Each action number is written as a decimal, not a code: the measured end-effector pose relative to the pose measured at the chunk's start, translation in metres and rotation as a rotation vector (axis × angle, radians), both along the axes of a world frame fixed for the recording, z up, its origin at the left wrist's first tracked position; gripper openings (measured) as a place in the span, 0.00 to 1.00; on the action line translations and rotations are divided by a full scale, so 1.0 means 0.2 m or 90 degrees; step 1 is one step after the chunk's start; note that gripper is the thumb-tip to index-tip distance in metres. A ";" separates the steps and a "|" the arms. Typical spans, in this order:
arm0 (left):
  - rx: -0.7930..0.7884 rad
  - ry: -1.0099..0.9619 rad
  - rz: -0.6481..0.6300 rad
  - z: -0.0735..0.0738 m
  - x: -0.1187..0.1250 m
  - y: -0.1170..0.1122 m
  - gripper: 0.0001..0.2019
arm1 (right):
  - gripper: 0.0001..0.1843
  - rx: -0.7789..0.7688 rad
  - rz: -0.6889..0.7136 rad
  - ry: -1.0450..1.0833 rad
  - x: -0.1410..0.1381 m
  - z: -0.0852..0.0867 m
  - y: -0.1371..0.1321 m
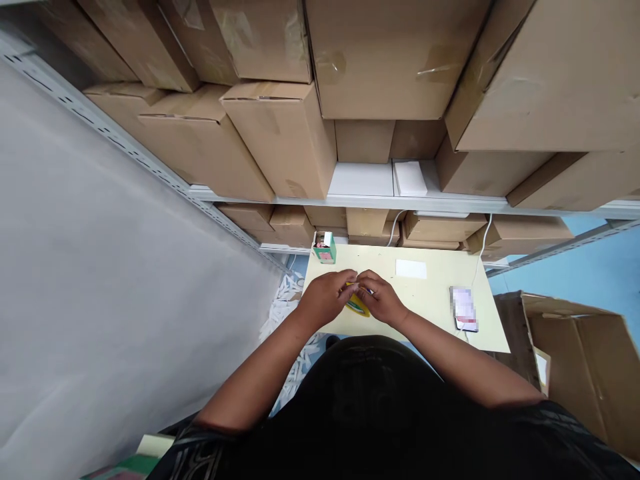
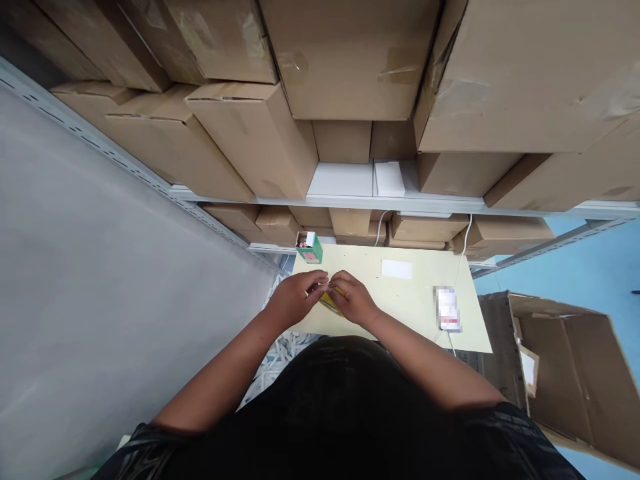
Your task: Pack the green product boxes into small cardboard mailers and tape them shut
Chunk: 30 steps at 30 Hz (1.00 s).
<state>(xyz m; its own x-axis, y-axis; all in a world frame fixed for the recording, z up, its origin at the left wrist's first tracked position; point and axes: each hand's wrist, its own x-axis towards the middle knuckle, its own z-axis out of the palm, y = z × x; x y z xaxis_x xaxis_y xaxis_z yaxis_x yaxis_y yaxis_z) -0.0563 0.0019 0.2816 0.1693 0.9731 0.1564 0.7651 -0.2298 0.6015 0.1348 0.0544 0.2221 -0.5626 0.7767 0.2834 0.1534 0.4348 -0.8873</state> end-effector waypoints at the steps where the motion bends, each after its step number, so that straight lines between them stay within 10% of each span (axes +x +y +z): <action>1: -0.001 -0.082 0.044 -0.01 -0.01 -0.01 0.16 | 0.12 0.007 -0.013 -0.003 0.00 0.01 0.00; 5: -0.007 -0.271 0.093 -0.10 0.01 -0.06 0.23 | 0.11 0.003 -0.035 -0.025 -0.01 0.04 -0.02; 14: 0.048 -0.181 0.144 -0.16 0.11 -0.05 0.14 | 0.12 -0.123 -0.066 -0.013 -0.02 0.01 -0.05; 20: 0.031 -0.178 0.184 -0.19 0.03 -0.02 0.15 | 0.25 -0.349 -0.271 -0.220 0.22 -0.34 0.04; 25: 0.030 -0.184 0.170 -0.20 -0.04 -0.03 0.14 | 0.39 -0.452 -0.216 -0.480 0.25 -0.66 0.07; 30: -0.002 -0.183 0.168 -0.22 -0.08 -0.03 0.15 | 0.41 -0.463 -0.197 -0.520 0.12 -0.80 0.11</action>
